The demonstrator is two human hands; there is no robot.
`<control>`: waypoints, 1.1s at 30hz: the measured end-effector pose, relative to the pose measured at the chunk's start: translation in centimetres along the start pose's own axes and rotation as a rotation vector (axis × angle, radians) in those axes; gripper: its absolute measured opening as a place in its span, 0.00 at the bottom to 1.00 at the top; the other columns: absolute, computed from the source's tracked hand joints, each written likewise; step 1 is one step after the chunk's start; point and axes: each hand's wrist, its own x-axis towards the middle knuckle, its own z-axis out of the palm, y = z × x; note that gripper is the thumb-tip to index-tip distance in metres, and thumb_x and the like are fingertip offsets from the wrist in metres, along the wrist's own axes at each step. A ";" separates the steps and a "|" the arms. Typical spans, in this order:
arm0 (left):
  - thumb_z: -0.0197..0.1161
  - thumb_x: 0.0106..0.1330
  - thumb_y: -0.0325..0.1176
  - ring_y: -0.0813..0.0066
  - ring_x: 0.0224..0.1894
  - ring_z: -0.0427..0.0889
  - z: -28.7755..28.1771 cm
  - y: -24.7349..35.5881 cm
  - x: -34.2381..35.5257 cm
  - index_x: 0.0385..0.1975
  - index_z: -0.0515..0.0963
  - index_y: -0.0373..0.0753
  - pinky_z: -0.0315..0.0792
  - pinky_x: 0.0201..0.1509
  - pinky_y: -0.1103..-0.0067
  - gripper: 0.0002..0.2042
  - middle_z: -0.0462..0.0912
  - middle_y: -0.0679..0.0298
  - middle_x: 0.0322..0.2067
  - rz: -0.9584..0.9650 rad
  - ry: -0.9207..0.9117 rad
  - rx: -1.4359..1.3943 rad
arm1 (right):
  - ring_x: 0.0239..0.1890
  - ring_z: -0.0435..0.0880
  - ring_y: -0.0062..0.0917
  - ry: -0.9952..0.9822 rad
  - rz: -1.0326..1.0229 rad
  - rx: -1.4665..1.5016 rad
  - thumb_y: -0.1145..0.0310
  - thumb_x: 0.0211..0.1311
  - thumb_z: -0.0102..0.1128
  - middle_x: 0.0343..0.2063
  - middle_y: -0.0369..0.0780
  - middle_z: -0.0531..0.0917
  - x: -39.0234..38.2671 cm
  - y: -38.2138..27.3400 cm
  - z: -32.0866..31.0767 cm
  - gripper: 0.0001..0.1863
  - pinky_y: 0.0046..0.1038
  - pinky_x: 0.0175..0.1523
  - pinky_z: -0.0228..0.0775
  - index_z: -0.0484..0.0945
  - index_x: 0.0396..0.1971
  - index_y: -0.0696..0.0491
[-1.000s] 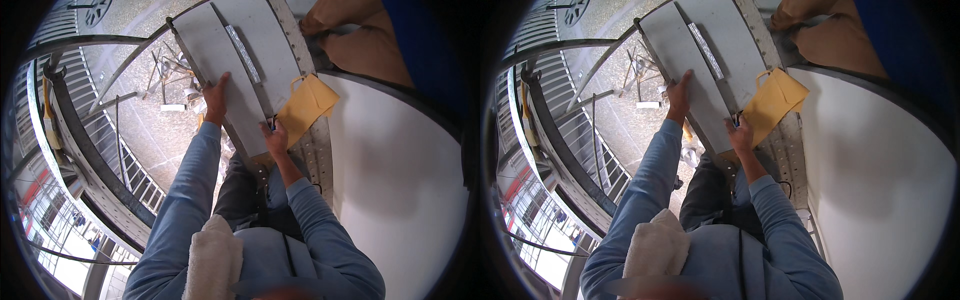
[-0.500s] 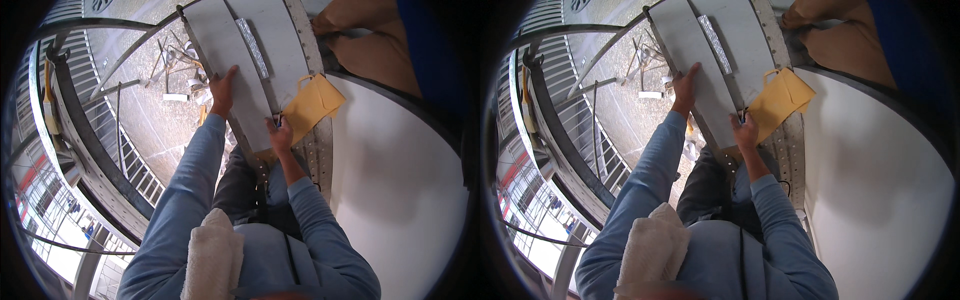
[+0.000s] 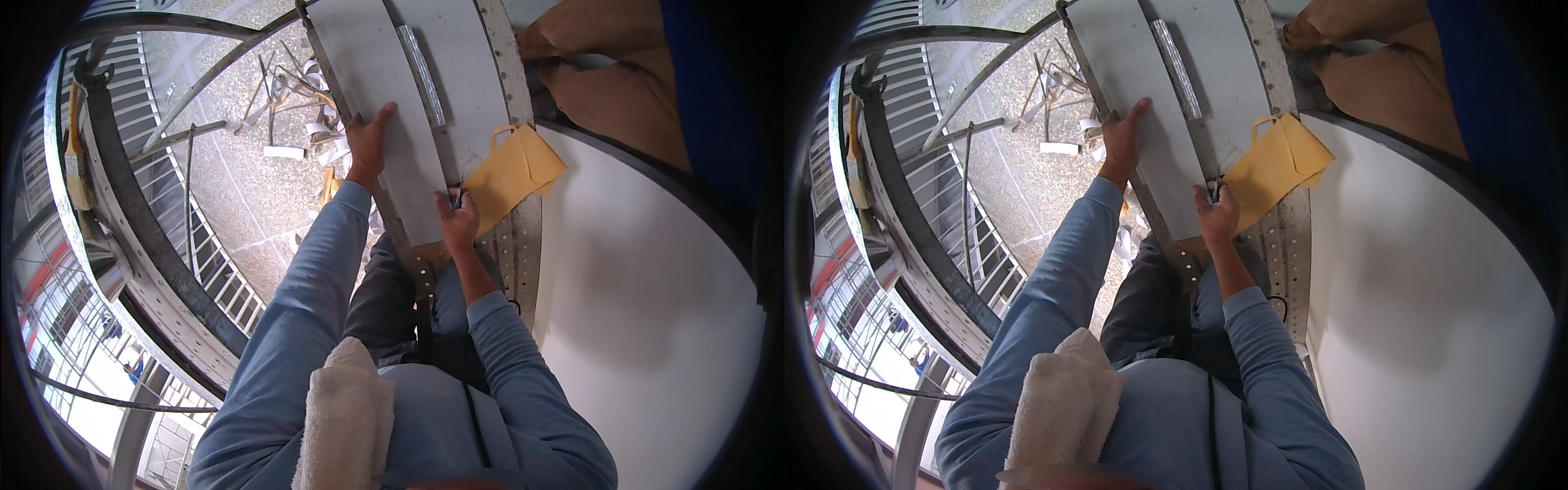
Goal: The person cuts strips of reflective insulation material using a utility knife and a straightedge, then fits the strips into ceiling gaps. They repeat the process for multiple sections, aligning and trimming the material to fit the ceiling cavity.
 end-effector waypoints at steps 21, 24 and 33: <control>0.78 0.59 0.43 0.63 0.45 0.85 0.5 -0.6 0.5 0.56 0.77 0.23 0.79 0.50 0.72 0.33 0.85 0.52 0.48 -0.020 0.006 0.043 | 0.31 0.86 0.43 0.006 -0.040 -0.030 0.55 0.56 0.75 0.28 0.45 0.86 0.3 -0.1 -0.4 0.19 0.39 0.37 0.75 0.82 0.35 0.54; 0.79 0.57 0.45 0.61 0.45 0.86 0.3 -0.7 0.7 0.55 0.77 0.22 0.79 0.51 0.71 0.34 0.85 0.51 0.48 -0.036 0.031 0.129 | 0.31 0.85 0.43 -0.007 -0.028 -0.022 0.55 0.58 0.74 0.28 0.46 0.85 0.5 -0.1 -0.5 0.18 0.40 0.38 0.75 0.82 0.34 0.55; 0.73 0.54 0.63 0.41 0.51 0.85 0.5 -0.5 0.8 0.44 0.83 0.21 0.76 0.59 0.61 0.41 0.85 0.36 0.44 0.023 0.131 0.724 | 0.29 0.83 0.44 -0.106 0.096 0.006 0.53 0.63 0.71 0.25 0.48 0.84 2.0 0.3 -2.0 0.21 0.41 0.38 0.73 0.81 0.31 0.59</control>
